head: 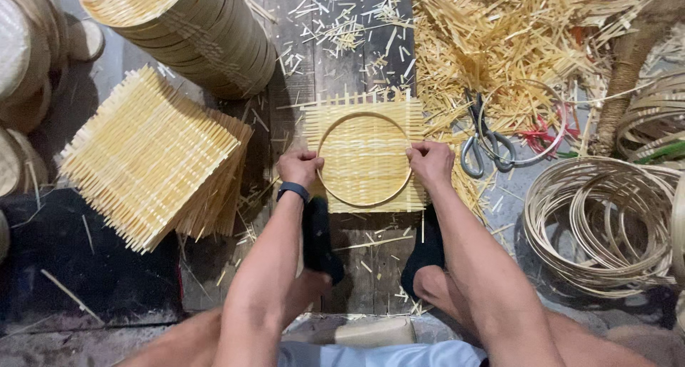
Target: The person assembles a bamboo basket base by placing a circular frame onto woven bamboo strips, trimming the excess strips with shears, and then attaching the base to the bottom of a partially constructed basket.
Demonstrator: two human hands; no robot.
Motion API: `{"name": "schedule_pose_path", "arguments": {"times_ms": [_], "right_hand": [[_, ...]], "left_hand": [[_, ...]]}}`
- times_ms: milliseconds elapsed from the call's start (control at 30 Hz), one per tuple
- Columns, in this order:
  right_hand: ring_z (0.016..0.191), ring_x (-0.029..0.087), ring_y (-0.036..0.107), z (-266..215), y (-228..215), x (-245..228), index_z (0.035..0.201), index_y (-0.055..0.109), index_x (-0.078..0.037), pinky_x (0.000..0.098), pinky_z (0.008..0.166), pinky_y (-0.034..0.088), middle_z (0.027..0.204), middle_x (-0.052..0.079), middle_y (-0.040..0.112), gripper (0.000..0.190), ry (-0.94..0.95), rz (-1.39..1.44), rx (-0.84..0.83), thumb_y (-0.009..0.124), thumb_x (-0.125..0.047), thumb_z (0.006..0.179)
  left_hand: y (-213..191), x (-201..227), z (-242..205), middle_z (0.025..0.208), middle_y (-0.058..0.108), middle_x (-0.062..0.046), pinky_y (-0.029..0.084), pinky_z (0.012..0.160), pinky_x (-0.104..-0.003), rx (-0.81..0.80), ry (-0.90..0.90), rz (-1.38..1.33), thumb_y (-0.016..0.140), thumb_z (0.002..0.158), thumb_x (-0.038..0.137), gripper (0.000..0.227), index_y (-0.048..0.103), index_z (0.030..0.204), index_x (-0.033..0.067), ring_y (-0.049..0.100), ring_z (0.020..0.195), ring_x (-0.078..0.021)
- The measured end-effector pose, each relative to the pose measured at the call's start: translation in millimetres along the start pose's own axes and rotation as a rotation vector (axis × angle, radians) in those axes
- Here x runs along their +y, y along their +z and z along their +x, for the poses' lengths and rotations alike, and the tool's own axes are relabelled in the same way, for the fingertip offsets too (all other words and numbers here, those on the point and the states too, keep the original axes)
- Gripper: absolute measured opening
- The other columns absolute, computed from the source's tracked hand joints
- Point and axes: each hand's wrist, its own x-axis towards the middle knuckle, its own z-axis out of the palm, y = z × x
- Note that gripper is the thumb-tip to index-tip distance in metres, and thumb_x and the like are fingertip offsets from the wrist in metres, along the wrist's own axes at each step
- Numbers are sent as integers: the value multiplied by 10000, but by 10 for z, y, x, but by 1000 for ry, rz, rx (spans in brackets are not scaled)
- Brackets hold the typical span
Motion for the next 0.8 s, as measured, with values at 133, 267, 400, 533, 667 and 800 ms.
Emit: {"name": "schedule_pose_path", "arguments": {"times_ms": [133, 267, 400, 533, 667, 800], "right_hand": [[797, 250, 753, 64, 47, 39, 959, 820, -99, 354, 816, 577, 853, 129, 777, 205, 35, -33, -16, 822, -217, 791], [790, 244, 748, 83, 41, 28, 930, 825, -92, 352, 816, 578, 845, 132, 782, 188, 49, -39, -47, 831, -219, 791], [778, 228, 743, 80, -4, -6, 944, 828, -107, 344, 807, 574, 841, 119, 785, 199, 96, -37, -70, 835, -231, 789], [749, 208, 749, 111, -36, 44, 988, 815, -108, 330, 769, 582, 841, 109, 789, 242, 83, 8, -125, 834, -240, 787], [734, 211, 748, 186, -29, 104, 954, 822, -75, 329, 752, 584, 822, 129, 783, 239, 40, -21, -150, 849, -235, 779], [739, 218, 743, 221, -106, 57, 928, 818, -61, 344, 740, 583, 817, 124, 777, 223, -37, -17, -195, 854, -220, 776]], "left_hand": [[-20, -17, 110, 861, 791, -92, 609, 715, -300, -73, -111, -33, 891, 701, -3, 225, 806, 909, 14, 728, 745, -161], [-39, -75, 148, 856, 791, -106, 619, 706, -296, -117, -95, -100, 883, 703, -10, 224, 800, 910, 4, 744, 745, -165], [39, -152, 135, 874, 797, -98, 611, 732, -284, -70, -95, -97, 886, 705, 11, 235, 807, 926, 17, 742, 766, -163], [63, -305, 208, 888, 797, -89, 604, 741, -284, -123, -179, -143, 887, 715, 35, 233, 804, 931, 12, 745, 776, -157], [92, -556, 303, 898, 796, -87, 601, 728, -284, -158, -152, -321, 883, 693, 1, 259, 803, 939, 2, 739, 771, -151], [72, -599, 377, 893, 798, -107, 639, 702, -306, -236, -200, -449, 874, 683, -6, 274, 793, 944, -21, 758, 750, -168]]}}
